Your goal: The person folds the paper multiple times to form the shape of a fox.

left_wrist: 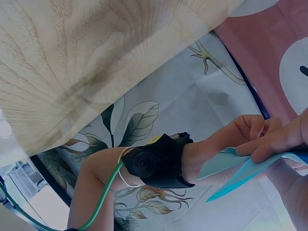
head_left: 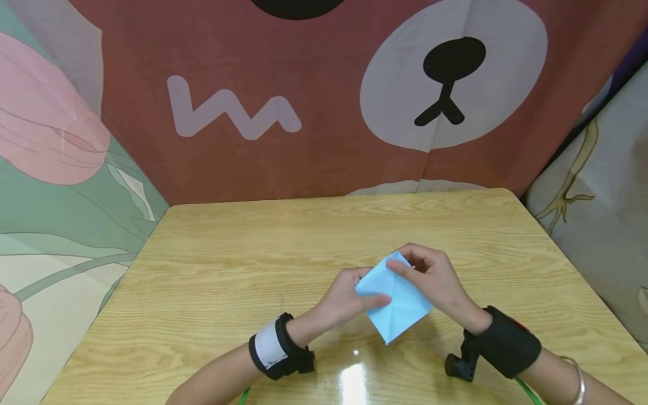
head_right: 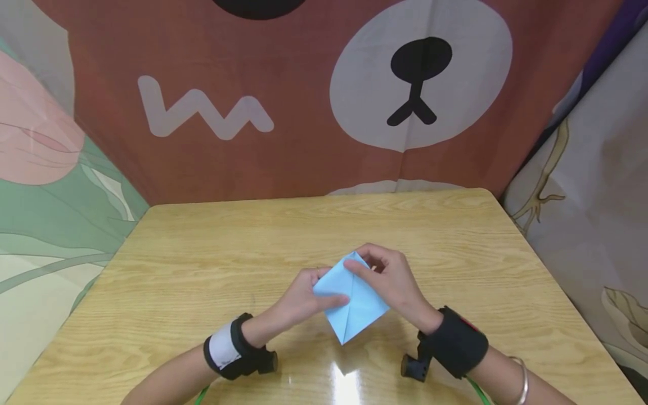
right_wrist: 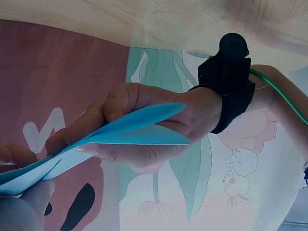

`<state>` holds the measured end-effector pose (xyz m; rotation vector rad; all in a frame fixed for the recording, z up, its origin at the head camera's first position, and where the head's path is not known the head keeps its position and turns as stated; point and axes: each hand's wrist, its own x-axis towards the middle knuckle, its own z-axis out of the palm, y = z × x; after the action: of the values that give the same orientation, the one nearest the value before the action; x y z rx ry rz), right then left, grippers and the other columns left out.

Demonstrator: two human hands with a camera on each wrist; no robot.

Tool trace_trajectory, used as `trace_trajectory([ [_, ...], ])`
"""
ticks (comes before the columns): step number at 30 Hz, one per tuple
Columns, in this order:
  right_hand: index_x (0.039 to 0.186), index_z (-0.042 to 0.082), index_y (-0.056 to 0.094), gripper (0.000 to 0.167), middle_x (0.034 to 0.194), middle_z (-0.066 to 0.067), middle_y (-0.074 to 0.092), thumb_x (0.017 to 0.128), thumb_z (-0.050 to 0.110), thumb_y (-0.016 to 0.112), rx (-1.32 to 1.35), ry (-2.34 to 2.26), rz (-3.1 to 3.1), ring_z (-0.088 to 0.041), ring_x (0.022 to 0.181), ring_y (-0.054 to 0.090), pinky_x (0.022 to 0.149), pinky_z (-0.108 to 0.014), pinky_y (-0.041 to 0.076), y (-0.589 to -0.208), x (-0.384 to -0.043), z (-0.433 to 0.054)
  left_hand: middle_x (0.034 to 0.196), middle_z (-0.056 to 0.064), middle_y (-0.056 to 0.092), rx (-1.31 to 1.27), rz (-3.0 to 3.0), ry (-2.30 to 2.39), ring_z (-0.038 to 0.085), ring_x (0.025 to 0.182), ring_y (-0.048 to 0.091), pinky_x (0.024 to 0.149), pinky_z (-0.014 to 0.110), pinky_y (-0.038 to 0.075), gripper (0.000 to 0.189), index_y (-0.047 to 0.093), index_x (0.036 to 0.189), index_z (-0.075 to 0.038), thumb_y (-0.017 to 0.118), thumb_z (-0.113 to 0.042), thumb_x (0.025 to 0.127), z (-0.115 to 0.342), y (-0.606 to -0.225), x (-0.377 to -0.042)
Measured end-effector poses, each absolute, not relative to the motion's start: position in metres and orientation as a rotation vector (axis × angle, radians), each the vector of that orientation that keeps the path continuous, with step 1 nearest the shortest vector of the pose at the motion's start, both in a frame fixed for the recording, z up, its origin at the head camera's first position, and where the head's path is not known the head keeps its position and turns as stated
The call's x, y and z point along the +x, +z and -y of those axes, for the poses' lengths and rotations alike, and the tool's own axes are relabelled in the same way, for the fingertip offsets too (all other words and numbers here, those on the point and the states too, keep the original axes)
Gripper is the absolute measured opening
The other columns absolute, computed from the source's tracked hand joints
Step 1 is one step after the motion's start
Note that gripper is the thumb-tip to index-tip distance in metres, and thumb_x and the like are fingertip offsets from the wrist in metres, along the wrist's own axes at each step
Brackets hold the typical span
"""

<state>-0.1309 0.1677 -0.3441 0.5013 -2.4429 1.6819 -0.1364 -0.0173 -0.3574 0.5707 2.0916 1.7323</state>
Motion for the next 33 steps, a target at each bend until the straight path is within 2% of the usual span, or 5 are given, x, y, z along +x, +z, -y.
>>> trace_trajectory([
  [7,0.088,0.007,0.065,0.010,0.073,0.007,0.063,0.091,0.016,0.060,0.480,1.735,2.448,-0.015,0.054,0.055,0.047,-0.028,0.045,-0.343,-0.132,-0.168,0.093,0.025,0.065,0.677,-2.064,1.693,0.004,0.069,0.058,0.062,0.019,0.050,0.027,0.061,0.105,0.010,0.067,-0.004,0.082,0.021,-0.355,-0.138],
  [15,0.102,0.001,0.068,0.020,0.085,0.017,0.065,0.095,0.013,0.054,0.510,1.680,2.402,-0.010,0.059,0.056,0.051,-0.024,0.045,-0.340,-0.129,-0.169,0.096,0.025,0.066,0.749,-2.064,1.635,0.002,0.071,0.058,0.064,0.018,0.050,0.028,0.062,0.108,0.009,0.066,-0.005,0.084,0.023,-0.354,-0.140],
  [33,0.085,0.003,0.069,0.011,0.069,0.011,0.066,0.090,0.005,0.059,0.490,1.679,2.282,-0.012,0.052,0.056,0.047,-0.027,0.044,-0.344,-0.128,-0.168,0.098,0.029,0.063,0.880,-1.943,1.554,0.000,0.075,0.058,0.071,0.018,0.050,0.030,0.054,0.117,0.012,0.055,-0.005,0.092,0.030,-0.351,-0.143],
])
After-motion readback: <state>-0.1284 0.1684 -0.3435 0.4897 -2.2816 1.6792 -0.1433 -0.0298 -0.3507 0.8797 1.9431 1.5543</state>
